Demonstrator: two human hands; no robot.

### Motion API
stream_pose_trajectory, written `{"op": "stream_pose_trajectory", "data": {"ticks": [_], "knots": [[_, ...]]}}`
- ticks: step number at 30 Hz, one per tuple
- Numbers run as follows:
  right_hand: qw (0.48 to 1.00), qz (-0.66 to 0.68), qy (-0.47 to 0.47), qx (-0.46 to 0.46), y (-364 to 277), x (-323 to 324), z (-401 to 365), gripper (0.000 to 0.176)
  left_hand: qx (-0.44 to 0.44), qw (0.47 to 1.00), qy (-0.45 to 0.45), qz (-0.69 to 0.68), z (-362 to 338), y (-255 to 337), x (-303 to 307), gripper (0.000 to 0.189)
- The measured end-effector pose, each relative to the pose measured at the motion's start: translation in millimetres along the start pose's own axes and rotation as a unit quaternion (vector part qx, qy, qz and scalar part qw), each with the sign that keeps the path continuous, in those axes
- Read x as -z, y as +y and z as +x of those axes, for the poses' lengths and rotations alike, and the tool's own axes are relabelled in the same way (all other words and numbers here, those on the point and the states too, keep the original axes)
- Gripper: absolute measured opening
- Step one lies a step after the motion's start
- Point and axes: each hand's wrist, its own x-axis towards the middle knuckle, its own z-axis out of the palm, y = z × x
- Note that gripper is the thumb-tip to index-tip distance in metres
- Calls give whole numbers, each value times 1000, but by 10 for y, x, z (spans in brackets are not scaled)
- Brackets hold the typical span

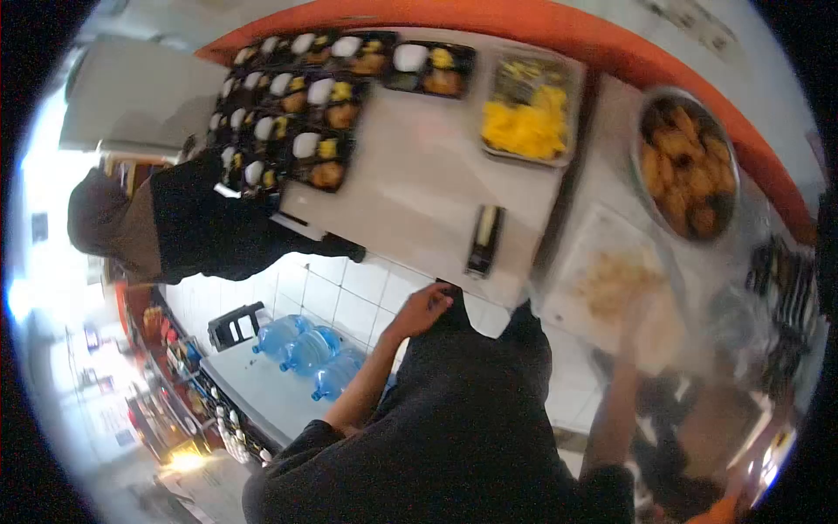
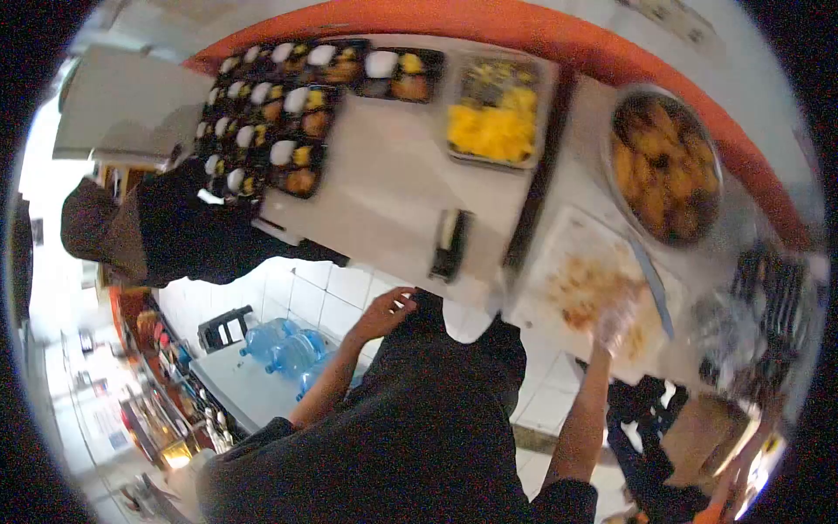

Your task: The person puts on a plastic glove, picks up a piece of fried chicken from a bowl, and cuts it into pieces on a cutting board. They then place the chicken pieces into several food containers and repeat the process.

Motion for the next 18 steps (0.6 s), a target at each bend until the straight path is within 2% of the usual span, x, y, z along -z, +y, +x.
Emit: {"op": "stream_pose_trajectory", "data": {"ticks": [3, 5, 6, 8, 10, 11, 13, 14, 16, 18], "knots": [[964, 179, 116, -157, -313, 537, 100, 54, 4, 1000, -24, -8, 86, -325, 634, 44], [928, 254, 157, -221, -633, 825, 117, 52, 13, 1000, -19, -18, 84, -466, 1118, 43], [930, 252, 164, -210, -758, 928, 133, 52, 24, 999, -15, -25, 100, -557, 1355, 43], [842, 407, 180, -306, -1012, 1144, 147, 43, 61, 997, 4, -42, 88, -848, 1800, 44], [712, 553, 177, -395, -1269, 1239, 98, 34, 74, 995, 23, -58, 45, -1146, 2226, 44], [716, 554, 173, -388, -1268, 1247, 81, 34, 84, 994, 29, -66, 17, -1289, 2372, 44], [583, 684, 172, -403, -1181, 1246, 155, 26, 94, 991, 35, -83, -19, -1534, 2575, 44], [609, 648, 150, -432, -1620, 1626, 212, 25, 109, 989, 31, -98, -17, -1646, 2643, 44], [641, 651, 134, -384, -2411, 2058, 355, 27, 110, 982, 35, -148, -7, -1976, 2663, 44], [676, 660, 91, -314, -3369, 2430, 490, 29, 99, 981, 36, -165, -16, -2067, 2678, 44]]}}
